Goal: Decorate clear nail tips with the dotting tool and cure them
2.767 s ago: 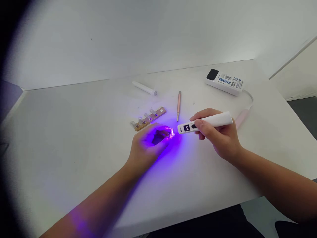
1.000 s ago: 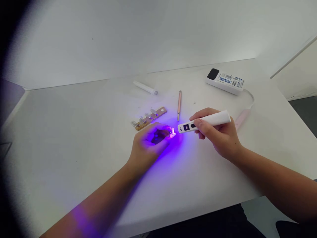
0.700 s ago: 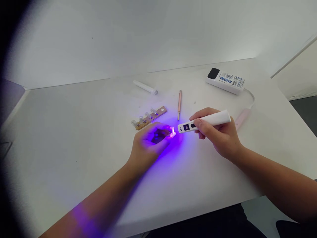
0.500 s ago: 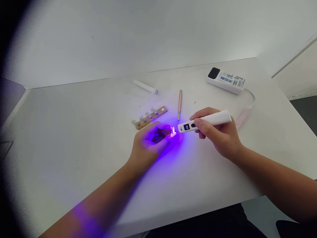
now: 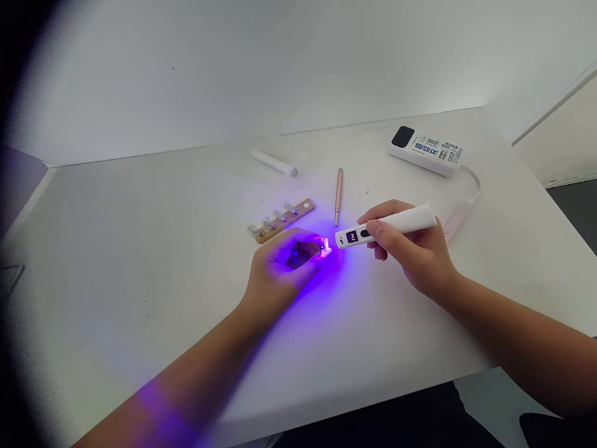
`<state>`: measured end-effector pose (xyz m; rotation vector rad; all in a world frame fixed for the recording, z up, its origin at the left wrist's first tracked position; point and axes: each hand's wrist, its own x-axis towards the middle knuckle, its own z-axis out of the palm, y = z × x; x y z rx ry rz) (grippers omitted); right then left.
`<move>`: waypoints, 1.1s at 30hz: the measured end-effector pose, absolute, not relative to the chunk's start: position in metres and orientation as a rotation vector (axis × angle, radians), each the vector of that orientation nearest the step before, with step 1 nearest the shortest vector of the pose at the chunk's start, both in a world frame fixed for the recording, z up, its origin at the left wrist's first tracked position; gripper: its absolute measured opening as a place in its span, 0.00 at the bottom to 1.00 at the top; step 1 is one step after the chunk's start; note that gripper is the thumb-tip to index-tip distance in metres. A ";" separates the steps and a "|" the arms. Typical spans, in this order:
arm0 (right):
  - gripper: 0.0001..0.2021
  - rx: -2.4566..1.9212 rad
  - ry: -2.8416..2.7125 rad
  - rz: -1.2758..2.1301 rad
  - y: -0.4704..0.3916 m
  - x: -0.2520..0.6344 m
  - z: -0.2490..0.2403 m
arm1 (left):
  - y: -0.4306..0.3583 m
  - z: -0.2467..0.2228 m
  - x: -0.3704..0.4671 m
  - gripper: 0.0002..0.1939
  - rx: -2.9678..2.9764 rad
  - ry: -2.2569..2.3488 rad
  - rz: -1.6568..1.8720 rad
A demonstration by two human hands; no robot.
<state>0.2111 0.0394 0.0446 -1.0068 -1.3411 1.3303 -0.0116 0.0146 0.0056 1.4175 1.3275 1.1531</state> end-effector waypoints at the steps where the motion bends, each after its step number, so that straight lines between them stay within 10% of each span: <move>1: 0.05 -1.006 -1.339 1.331 0.040 0.211 0.045 | 0.015 0.005 -0.012 0.03 1.415 1.327 1.155; 33: 0.06 -0.969 -1.344 1.353 0.040 0.211 0.045 | 0.015 0.004 -0.013 0.03 1.450 1.313 1.170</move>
